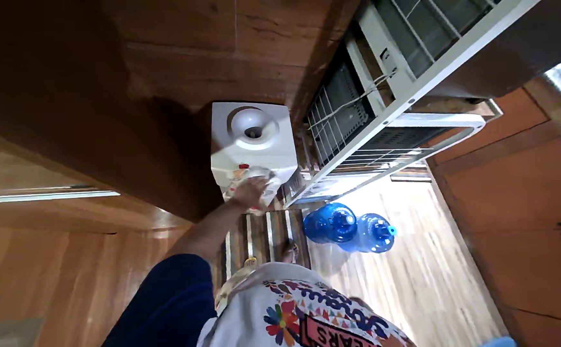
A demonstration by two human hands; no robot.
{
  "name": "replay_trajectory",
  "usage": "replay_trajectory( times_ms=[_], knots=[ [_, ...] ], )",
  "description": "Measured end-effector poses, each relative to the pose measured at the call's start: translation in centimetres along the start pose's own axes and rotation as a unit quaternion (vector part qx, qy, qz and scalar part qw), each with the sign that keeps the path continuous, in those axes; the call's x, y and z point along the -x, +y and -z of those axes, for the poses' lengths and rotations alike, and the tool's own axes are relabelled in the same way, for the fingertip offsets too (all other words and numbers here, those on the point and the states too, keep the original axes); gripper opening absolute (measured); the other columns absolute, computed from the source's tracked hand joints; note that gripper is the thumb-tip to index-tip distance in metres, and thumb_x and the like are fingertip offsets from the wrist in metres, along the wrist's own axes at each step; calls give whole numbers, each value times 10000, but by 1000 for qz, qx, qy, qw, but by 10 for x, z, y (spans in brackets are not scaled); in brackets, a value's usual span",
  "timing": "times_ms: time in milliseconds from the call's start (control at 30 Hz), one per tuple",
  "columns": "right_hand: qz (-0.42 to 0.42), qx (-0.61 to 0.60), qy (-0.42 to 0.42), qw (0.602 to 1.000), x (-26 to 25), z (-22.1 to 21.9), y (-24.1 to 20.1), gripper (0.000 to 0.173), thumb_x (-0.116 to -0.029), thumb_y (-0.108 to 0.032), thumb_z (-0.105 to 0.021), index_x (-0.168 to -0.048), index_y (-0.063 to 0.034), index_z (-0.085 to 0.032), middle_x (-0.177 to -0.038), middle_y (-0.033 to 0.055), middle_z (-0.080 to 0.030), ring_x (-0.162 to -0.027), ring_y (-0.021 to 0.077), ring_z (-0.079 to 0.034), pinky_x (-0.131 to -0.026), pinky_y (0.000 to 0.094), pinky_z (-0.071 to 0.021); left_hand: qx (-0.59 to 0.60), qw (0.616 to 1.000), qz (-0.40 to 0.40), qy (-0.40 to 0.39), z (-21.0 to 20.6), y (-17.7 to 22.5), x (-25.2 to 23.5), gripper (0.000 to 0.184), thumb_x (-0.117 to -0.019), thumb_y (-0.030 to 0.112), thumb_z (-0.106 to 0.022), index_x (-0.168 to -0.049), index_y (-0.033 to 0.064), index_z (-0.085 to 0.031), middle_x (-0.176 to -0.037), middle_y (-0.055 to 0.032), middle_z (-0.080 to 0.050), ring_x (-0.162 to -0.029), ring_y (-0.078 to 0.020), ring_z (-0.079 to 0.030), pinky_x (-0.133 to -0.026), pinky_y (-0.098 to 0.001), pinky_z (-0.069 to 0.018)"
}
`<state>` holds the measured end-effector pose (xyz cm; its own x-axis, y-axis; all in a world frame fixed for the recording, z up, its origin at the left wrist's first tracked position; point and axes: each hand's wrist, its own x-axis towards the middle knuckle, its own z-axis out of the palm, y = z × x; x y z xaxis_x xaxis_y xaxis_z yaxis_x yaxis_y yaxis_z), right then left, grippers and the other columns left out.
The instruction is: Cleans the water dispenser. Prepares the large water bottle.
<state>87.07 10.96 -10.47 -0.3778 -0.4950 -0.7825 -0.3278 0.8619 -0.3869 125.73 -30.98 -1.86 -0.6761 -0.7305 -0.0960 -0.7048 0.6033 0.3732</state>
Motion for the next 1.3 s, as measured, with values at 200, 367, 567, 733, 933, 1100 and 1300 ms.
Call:
replay_trajectory(
  times_ms=[200,367,567,733,933,1100,1300],
  knots=[
    [-74,-92,85,989,37,34,-95,508,-1077,-157,-506,-1550,-38,-364,-1411,291,-549,-1208,434,-610,-977,568,-506,-82,994,-4,76,12,-117,73,544,-985,-48,-566,-1498,133,-547,-1672,-113,-326,-1540,-397,-287,-1256,-559,-211],
    [-107,-79,73,988,60,29,-72,507,-1072,-145,-525,-1541,-24,-375,-1414,300,-547,-1218,439,-610,-995,559,-501,33,959,247,137,41,-112,84,466,-1063,10,-452,-1522,88,-487,-1610,-182,-407,-1441,-433,-436,-1145,-612,-385],
    [-138,16,-21,990,55,19,12,480,-1053,-191,-581,-1476,11,-476,-1384,283,-586,-1242,411,-611,-1056,544,-480,109,888,404,-192,-12,-72,100,429,-1004,161,-640,-1377,-39,-571,-1388,-307,-569,-1298,-481,-542,-1063,-664,-421],
    [-152,-105,32,982,66,34,18,472,-1062,-166,-547,-1494,-2,-448,-1411,283,-557,-1237,414,-604,-1037,542,-488,143,865,216,-431,-127,56,60,484,-1046,275,-581,-1405,-48,-541,-1382,-299,-578,-1300,-433,-564,-1088,-610,-434],
    [-98,-307,33,946,77,69,34,506,-1092,-351,-483,-1535,-115,-423,-1449,223,-548,-1272,413,-570,-1004,600,-471,201,851,-40,-483,-154,296,-7,504,-1087,377,-490,-1267,-74,-625,-1251,-298,-641,-1202,-416,-616,-1063,-586,-445],
    [29,-457,16,889,72,132,74,619,-1093,-493,-329,-1646,-254,-189,-1663,162,-279,-1423,425,-434,-1045,644,-460,349,830,46,-432,-171,470,-64,535,-1117,410,-398,-1397,-20,-551,-1337,-286,-595,-1243,-397,-585,-1062,-578,-446],
    [99,-612,-4,785,71,275,143,700,-1064,-584,-148,-1448,-78,-443,-1205,134,-681,-1057,246,-672,-890,468,-569,501,756,88,-412,-183,678,-114,506,-1121,427,-363,-1393,49,-561,-1176,-176,-684,-1061,-267,-675,-940,-483,-551]
  ],
)
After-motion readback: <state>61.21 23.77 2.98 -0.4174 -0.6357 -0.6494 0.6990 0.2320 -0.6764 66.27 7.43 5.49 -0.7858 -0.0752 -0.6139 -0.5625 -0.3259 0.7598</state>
